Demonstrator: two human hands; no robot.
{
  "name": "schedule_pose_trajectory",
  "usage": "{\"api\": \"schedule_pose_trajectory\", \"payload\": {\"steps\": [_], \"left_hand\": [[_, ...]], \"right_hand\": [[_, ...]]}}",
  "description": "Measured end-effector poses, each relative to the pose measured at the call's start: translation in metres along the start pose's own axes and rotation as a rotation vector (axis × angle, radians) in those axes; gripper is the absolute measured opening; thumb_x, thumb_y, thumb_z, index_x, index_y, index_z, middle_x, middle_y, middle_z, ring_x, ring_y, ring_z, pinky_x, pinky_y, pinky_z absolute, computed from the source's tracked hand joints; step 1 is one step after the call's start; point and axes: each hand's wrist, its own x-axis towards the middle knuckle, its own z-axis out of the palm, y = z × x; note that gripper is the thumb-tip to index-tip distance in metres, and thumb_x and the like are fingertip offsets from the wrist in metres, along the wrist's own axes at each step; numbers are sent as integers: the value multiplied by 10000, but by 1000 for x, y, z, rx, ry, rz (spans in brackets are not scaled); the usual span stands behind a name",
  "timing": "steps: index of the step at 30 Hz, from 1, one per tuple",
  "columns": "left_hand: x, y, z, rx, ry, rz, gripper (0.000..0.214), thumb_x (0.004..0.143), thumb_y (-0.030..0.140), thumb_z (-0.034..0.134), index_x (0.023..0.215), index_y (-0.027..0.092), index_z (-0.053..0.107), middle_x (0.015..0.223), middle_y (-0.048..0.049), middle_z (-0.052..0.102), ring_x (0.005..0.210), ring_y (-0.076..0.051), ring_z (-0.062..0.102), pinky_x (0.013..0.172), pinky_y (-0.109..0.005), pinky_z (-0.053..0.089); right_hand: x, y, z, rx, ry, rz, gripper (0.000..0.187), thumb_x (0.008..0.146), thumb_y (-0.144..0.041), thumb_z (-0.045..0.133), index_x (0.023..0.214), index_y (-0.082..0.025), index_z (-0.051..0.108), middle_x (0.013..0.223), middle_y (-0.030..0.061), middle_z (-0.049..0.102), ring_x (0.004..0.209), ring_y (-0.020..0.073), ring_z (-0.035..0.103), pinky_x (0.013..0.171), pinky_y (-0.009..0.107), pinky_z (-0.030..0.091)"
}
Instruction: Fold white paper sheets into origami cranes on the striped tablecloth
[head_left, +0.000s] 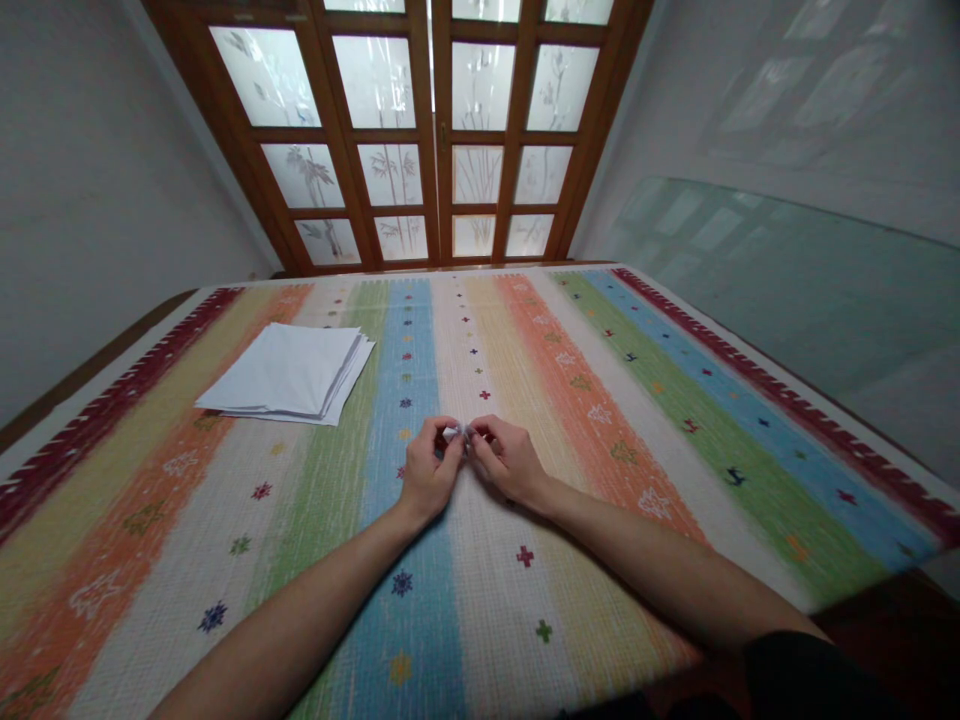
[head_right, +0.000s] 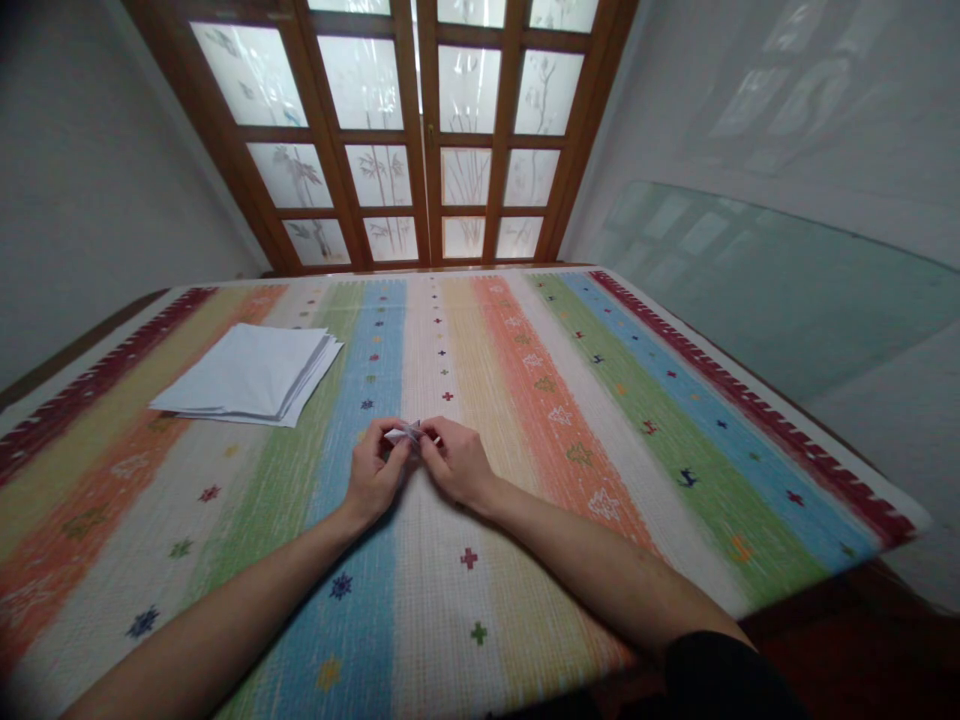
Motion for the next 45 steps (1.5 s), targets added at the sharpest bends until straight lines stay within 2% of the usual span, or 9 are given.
{"api": "schedule_pose_trajectory", "payload": {"steps": [3,6,13,21,27,31,35,41,45], "left_hand": [[-1,2,1,37,-16,37,141,812,279,579,922,193,605,790,-6,644,655,-133,574,637,-249,448],[-1,2,1,6,24,-4,157,795,294,602,913,192,584,788,3,625,640,-126,565,624,-241,447],[6,-2,-1,-43,200,-138,175,735,327,647,745,188,540,692,31,546,571,-110,493,542,-221,386],[6,1,1,53,80,-4,91,696,236,619,649,190,556,604,34,576,591,-120,542,603,-228,432],[8,1,1,-3,91,-55,136,691,264,658,644,187,557,619,29,588,598,-120,550,612,-230,443],[9,-1,1,-69,118,-109,149,686,282,668,669,180,561,642,27,586,602,-116,543,586,-219,423],[9,-2,1,-83,106,-124,146,692,275,670,676,177,563,636,35,573,580,-105,517,569,-211,399],[7,-2,1,-75,78,-99,148,693,272,677,681,180,562,647,26,588,600,-113,544,589,-220,410],[12,-2,0,-213,145,-212,297,637,304,722,854,181,562,714,12,633,611,-129,585,579,-226,426]], "right_hand": [[-1,-1,0,-44,37,-50,131,866,-232,490,878,-201,617,818,52,672,722,167,610,683,294,471],[-1,0,0,-36,71,-67,115,860,-232,488,836,-206,598,789,46,659,718,171,605,680,299,471],[2,1,1,106,188,66,93,857,-280,489,830,-207,540,755,22,625,676,152,599,636,278,479],[3,1,-1,76,83,68,154,823,-334,554,753,-197,546,660,-9,593,596,129,561,590,254,431],[6,-2,-3,-19,181,107,236,841,-332,480,644,-203,489,549,-43,462,509,104,432,529,243,329],[14,6,-3,200,281,268,173,755,-312,497,624,-199,501,567,-32,492,524,114,457,508,238,360],[21,10,-4,480,277,487,166,666,-349,558,621,-192,530,550,-20,537,487,134,510,454,247,422],[21,12,-5,526,160,472,371,714,-516,651,599,-184,533,498,-35,515,420,100,467,373,200,363],[23,16,-5,565,123,484,457,729,-599,621,588,-169,561,500,-1,558,402,105,479,372,216,377]]}}
